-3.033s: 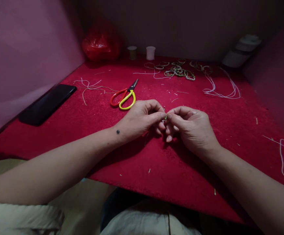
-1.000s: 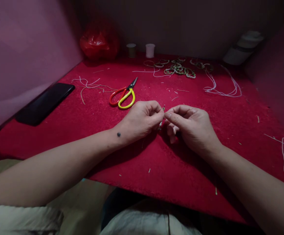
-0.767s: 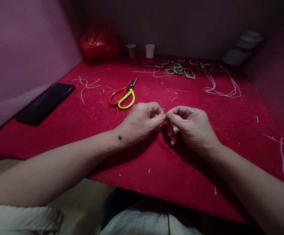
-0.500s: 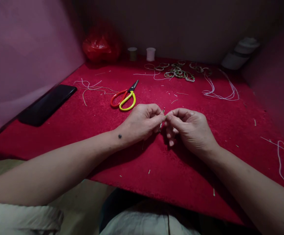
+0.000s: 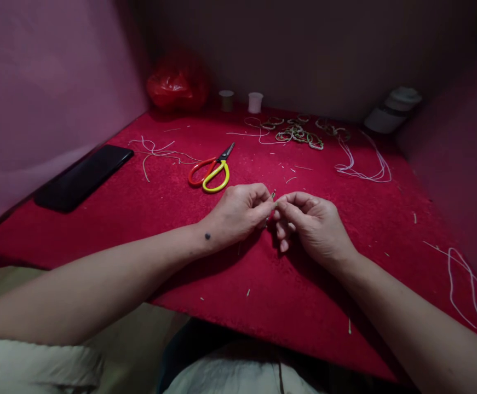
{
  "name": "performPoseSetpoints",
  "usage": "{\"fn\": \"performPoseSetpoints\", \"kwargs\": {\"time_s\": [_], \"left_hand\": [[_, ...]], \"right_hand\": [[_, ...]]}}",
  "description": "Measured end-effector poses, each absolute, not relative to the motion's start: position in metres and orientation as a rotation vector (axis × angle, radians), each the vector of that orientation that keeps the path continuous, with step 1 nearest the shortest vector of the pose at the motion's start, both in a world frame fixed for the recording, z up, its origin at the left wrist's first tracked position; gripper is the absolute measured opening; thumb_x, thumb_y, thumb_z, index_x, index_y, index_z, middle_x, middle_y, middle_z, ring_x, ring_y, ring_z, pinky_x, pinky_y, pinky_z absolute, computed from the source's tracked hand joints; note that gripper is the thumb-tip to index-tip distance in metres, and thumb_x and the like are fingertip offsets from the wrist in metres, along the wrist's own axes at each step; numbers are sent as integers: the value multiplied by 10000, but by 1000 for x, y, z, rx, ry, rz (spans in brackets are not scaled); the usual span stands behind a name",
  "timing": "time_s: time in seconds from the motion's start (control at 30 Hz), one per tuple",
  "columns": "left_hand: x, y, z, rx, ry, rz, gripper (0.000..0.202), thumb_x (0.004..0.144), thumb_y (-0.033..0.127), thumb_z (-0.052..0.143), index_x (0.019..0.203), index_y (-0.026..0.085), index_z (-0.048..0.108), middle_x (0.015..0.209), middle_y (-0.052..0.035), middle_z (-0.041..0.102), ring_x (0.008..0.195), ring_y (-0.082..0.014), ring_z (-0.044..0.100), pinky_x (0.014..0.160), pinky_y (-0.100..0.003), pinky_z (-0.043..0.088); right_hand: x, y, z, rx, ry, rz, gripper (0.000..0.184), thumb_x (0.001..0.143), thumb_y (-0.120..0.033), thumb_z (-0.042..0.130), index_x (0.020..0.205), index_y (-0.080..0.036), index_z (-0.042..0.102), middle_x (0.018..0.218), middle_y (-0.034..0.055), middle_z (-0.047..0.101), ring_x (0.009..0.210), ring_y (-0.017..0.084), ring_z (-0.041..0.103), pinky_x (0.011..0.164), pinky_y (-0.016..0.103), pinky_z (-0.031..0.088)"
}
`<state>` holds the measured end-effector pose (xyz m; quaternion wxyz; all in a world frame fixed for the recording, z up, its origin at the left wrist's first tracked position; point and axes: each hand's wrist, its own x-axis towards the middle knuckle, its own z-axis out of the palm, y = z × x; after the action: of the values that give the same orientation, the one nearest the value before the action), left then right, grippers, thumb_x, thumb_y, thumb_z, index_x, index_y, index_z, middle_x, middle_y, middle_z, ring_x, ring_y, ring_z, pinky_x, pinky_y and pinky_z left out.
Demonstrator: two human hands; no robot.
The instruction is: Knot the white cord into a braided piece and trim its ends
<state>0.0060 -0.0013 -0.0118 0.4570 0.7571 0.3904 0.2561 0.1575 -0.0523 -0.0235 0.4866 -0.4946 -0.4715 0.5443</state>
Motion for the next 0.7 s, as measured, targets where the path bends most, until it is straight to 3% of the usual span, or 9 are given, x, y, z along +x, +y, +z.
{"fn": "performPoseSetpoints", "kwargs": {"time_s": [0.33,0.7], "left_hand": [[5,-3,-11,1784,943,575,166,871,260,477,744,163,525,524,62,490,339,-26,401,337,-150,298],[3,-4,-12,1809,929,587,150,863,247,478,748,164,527,529,62,499,344,-29,413,349,-153,299]], "right_hand": [[155,-54,-18,-1289,-1206,1232,160,852,-277,579,743,-166,540,476,-43,588,335,91,546,342,185,447],[155,-54,-18,-1273,-1212,1223,138,813,-273,627,767,-165,556,470,-46,591,346,96,547,359,194,446]]}}
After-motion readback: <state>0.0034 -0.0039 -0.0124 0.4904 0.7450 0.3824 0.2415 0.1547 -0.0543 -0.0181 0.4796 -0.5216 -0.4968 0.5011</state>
